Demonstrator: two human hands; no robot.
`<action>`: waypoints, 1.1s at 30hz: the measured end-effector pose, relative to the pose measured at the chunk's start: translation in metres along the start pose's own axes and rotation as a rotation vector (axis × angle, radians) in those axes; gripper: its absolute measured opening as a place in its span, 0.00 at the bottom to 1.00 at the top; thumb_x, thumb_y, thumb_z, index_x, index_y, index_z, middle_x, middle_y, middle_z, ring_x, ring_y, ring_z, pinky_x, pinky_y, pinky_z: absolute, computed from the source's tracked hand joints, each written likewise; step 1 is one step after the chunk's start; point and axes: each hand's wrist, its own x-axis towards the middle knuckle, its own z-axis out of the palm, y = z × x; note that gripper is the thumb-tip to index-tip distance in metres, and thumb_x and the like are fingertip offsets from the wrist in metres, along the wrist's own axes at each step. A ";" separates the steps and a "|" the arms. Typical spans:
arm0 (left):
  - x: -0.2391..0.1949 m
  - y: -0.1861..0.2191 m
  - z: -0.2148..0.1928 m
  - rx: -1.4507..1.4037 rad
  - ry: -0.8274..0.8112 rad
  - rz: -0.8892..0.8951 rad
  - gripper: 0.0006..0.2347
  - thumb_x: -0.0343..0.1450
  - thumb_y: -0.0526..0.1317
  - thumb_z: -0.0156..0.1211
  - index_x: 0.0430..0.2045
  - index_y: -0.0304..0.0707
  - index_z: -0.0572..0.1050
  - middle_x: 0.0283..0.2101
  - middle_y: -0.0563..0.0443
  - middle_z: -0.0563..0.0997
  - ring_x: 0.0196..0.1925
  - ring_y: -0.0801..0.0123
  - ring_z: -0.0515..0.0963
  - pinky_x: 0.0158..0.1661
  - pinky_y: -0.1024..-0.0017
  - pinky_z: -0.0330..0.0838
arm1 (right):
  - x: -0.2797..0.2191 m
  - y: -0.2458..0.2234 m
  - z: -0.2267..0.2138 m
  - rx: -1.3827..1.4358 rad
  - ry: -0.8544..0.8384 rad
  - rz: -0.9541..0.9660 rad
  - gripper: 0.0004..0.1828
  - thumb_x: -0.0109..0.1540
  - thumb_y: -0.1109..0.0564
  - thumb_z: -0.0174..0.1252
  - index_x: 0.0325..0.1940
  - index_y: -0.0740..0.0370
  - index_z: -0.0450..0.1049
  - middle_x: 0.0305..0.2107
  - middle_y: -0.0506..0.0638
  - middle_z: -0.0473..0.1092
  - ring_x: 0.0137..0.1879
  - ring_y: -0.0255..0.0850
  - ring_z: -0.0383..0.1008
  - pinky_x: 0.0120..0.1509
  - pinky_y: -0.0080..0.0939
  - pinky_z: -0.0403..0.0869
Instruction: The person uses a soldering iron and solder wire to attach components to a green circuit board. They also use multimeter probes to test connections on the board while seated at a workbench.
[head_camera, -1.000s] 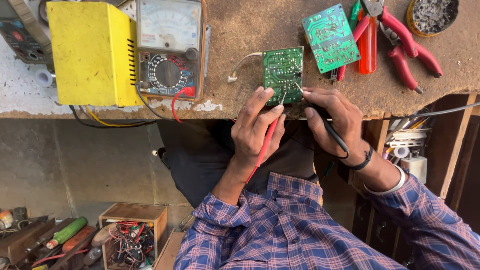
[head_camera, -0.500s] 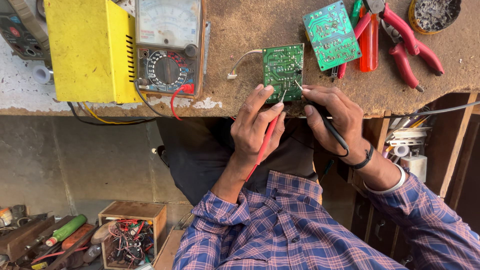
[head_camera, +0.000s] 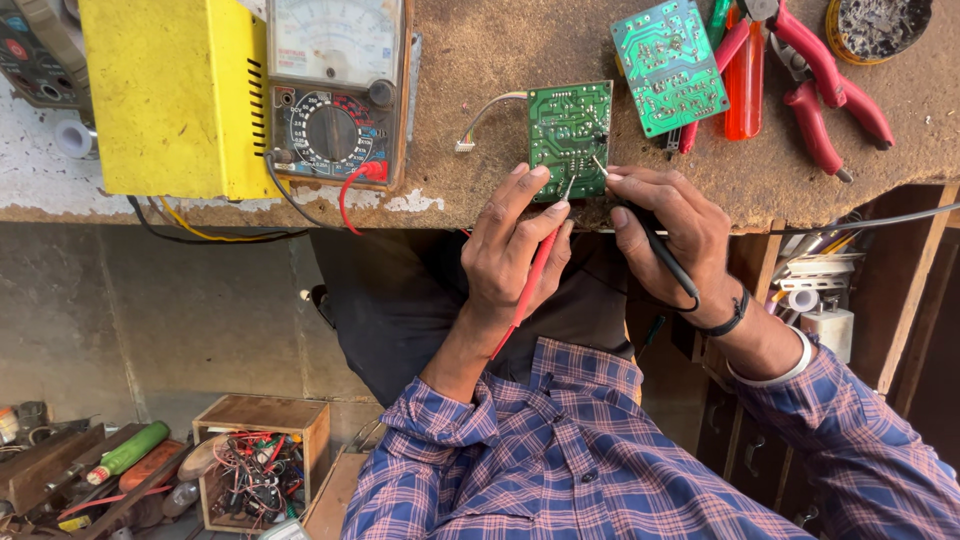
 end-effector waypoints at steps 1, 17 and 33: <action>0.000 0.000 0.000 -0.001 0.000 0.000 0.10 0.71 0.33 0.71 0.43 0.36 0.78 0.61 0.42 0.75 0.66 0.47 0.76 0.62 0.58 0.74 | 0.000 0.000 0.000 -0.001 0.002 0.002 0.12 0.67 0.68 0.59 0.54 0.70 0.73 0.51 0.63 0.75 0.58 0.54 0.80 0.60 0.47 0.78; -0.002 0.000 0.002 0.001 0.001 -0.001 0.09 0.72 0.34 0.71 0.43 0.37 0.78 0.62 0.43 0.74 0.67 0.49 0.76 0.62 0.60 0.75 | 0.000 0.001 0.000 0.009 0.001 0.001 0.11 0.67 0.68 0.59 0.55 0.70 0.73 0.51 0.64 0.75 0.59 0.54 0.80 0.60 0.46 0.79; 0.002 0.002 -0.002 -0.020 0.007 -0.011 0.10 0.71 0.33 0.71 0.44 0.36 0.78 0.61 0.42 0.75 0.66 0.48 0.76 0.62 0.59 0.74 | 0.000 0.007 0.006 0.005 0.039 -0.080 0.11 0.64 0.66 0.67 0.48 0.66 0.74 0.49 0.63 0.76 0.56 0.53 0.81 0.56 0.46 0.80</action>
